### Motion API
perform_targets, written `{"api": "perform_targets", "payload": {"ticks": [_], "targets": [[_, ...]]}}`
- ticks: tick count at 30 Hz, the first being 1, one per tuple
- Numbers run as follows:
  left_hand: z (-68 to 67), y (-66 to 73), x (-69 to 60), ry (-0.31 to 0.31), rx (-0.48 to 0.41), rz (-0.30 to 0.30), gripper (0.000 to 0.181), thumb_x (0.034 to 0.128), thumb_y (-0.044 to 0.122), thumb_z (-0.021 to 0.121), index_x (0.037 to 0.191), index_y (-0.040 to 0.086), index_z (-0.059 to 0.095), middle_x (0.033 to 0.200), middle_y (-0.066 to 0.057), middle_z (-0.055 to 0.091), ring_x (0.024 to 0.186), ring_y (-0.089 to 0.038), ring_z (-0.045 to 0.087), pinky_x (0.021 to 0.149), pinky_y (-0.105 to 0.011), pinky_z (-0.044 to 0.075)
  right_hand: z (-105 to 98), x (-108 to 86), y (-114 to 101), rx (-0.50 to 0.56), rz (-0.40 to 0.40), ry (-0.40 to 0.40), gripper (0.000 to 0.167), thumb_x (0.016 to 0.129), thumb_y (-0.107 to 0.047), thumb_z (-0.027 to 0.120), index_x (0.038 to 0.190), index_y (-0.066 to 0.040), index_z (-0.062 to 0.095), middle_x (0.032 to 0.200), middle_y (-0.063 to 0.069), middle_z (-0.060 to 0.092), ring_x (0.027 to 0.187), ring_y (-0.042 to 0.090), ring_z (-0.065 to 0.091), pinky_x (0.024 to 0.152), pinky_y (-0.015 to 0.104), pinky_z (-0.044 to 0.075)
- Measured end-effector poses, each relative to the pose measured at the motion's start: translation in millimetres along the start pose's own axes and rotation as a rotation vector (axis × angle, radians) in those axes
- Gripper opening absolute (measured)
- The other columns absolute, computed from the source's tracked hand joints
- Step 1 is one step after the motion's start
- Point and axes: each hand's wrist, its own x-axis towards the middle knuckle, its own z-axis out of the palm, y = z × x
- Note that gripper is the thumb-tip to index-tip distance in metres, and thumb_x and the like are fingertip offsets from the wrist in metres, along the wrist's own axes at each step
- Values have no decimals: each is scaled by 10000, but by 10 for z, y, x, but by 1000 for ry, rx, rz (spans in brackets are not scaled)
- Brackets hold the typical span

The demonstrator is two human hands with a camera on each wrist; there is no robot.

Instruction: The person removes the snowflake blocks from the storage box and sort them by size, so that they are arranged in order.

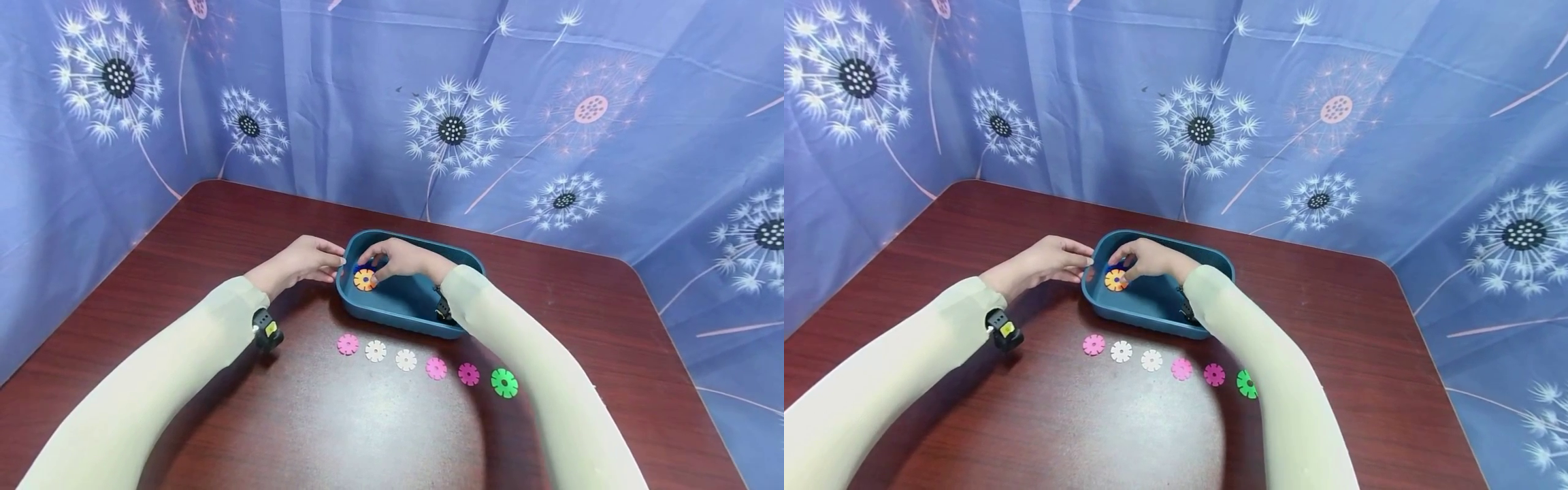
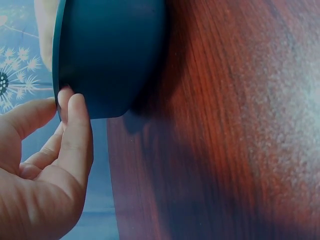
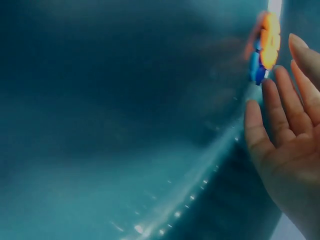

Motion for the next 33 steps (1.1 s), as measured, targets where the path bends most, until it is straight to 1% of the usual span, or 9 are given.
{"api": "perform_targets", "payload": {"ticks": [6,11,14,18,22,27,30,33], "targets": [[-10,6,2,7,4,-7,426,1023,119,618,1419,-26,558,997,-89,719,688,-53,658,850,-293,647,62,7,18,-6,5,32,454,925,-128,761,1358,-64,639,1383,129,644,1252,312,574,1053,408,557],[-7,10,-1,11,4,-14,426,1024,123,616,1420,-22,559,977,-72,712,687,-52,653,831,-276,648,107,16,25,-32,-24,55,451,918,-110,765,1347,-47,641,1364,146,633,1201,306,577,1064,409,540],[-6,1,3,12,0,-15,427,1023,120,616,1421,-24,556,993,-83,713,683,-50,653,789,-249,648,128,28,26,-64,-47,63,417,915,-107,769,1313,-43,662,1271,153,645,1120,277,580,1009,362,541],[-6,-19,10,13,2,-14,429,1023,115,615,1423,-27,552,1036,-103,707,688,-52,652,767,-235,646,136,44,25,-66,-39,66,369,911,-96,769,1266,-41,683,1125,143,672,1002,232,584,895,287,535],[-4,-25,11,16,8,-9,432,1023,114,613,1425,-30,549,1076,-125,688,691,-55,643,752,-225,643,123,51,41,-13,-18,88,303,917,-57,752,1211,-20,693,1044,138,693,921,191,607,855,252,557],[7,-18,18,10,4,-1,442,1020,108,613,1430,-39,541,1143,-178,684,687,-51,641,726,-210,637,61,18,76,109,18,126,217,927,-25,727,1141,11,710,996,140,710,851,147,635,852,269,619],[16,-13,23,9,1,4,442,1016,103,617,1427,-43,543,1140,-181,694,685,-51,643,713,-205,635,-23,-47,62,154,40,149,221,918,-42,744,1134,2,720,998,134,728,831,135,653,838,278,635],[21,-16,28,17,1,2,434,1015,104,621,1420,-36,553,1126,-174,697,685,-60,644,713,-208,636,-140,-172,8,171,47,186,225,909,-77,767,1118,-10,719,992,132,738,825,136,670,817,272,634]]}}
